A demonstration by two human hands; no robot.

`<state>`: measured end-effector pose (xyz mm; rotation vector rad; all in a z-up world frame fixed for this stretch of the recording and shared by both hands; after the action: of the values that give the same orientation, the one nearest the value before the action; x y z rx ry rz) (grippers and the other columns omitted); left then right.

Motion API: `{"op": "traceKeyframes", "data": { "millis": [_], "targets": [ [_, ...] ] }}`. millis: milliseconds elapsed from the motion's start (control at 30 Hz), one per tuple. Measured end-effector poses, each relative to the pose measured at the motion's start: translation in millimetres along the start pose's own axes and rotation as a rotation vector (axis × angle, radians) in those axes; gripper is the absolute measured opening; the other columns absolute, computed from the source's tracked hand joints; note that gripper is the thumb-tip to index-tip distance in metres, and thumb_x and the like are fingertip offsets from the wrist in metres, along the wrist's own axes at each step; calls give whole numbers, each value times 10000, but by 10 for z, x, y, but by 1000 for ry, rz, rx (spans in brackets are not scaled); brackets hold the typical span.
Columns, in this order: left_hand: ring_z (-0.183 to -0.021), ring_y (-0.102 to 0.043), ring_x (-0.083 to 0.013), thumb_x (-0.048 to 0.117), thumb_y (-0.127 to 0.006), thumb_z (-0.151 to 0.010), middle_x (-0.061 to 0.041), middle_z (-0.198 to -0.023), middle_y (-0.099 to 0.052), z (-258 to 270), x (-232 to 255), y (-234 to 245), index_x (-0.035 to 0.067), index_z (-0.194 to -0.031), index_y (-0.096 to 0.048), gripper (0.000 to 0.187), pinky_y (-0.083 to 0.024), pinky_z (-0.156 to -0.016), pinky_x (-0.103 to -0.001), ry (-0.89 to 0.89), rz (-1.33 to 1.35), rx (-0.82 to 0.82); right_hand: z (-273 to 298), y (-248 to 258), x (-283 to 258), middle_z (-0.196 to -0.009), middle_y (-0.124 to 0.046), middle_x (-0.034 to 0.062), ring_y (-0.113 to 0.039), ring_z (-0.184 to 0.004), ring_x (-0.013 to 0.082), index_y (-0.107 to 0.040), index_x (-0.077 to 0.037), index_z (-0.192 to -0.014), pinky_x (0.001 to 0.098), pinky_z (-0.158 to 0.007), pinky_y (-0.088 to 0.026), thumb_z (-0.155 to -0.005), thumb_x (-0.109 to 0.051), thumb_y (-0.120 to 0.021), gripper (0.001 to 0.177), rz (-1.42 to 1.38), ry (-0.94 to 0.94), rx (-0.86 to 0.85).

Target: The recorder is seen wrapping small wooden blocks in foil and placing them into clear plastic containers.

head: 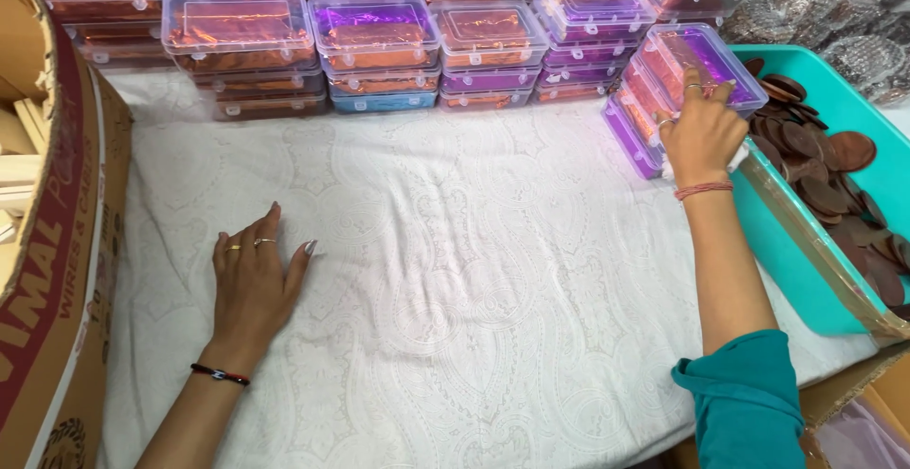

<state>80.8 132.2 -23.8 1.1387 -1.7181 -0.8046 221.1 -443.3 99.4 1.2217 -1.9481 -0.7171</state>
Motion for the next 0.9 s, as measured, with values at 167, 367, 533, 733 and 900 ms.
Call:
{"op": "traceKeyframes", "data": {
  "millis": [167,367,533,733,900],
  "targets": [
    [-1313,-498,-354,410,-555,-995,-226,-1374,-571,-23,6,-42,-17,-1497,-423,672,-233,-1197,-582,6,-24,-5,54,-62,117,-1430,-509,392,-716,-789,415,-507,-155,-1557,483,-682,-566,-857,-463,-849,838,-69,2,3],
    [-1271,-542,-323,337,-645,-923,-170,-1336,-620,-6,242,234,35,-1422,-501,601,-265,-1172,-575,5,23,-26,701,487,-460,-1499,-456,288,-701,-959,399,-405,-40,-1577,472,-724,-575,-977,-457,-760,813,-235,168,232],
    [-1238,-615,-297,316,-646,-965,-132,-1352,-648,435,960,1084,65,-1395,-573,504,-396,-1117,-560,-415,-10,279,1793,896,-1504,-1170,-696,88,-659,-632,220,-713,-117,-1272,327,-533,-549,-891,-412,-746,483,-276,574,295],
    [-818,-674,-208,298,-674,-1064,-86,-943,-717,715,1138,2659,40,-1147,-674,271,-566,-716,-371,-693,-346,581,2474,781,-1909,-972,-715,91,-653,-523,182,-780,-114,-1026,329,-490,-545,-768,-215,-775,277,-609,930,260],
    [-555,-563,-111,237,-556,-1150,-32,-757,-702,89,-155,3401,75,-1079,-681,217,-407,-446,-292,-321,-681,479,2645,-329,-2093,-885,-708,136,-692,-555,198,-789,-122,-1007,337,-516,-573,-763,-286,-798,294,-552,874,-3]
  ]
}}
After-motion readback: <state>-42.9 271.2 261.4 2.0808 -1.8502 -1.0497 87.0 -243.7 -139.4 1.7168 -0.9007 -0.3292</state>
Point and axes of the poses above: each hand's wrist, its own z-axis away from the middle knuckle, its own y-axis out of the back of the hand, x = y × z, the point moved 5 cm from there along -z, towards the middle knuckle
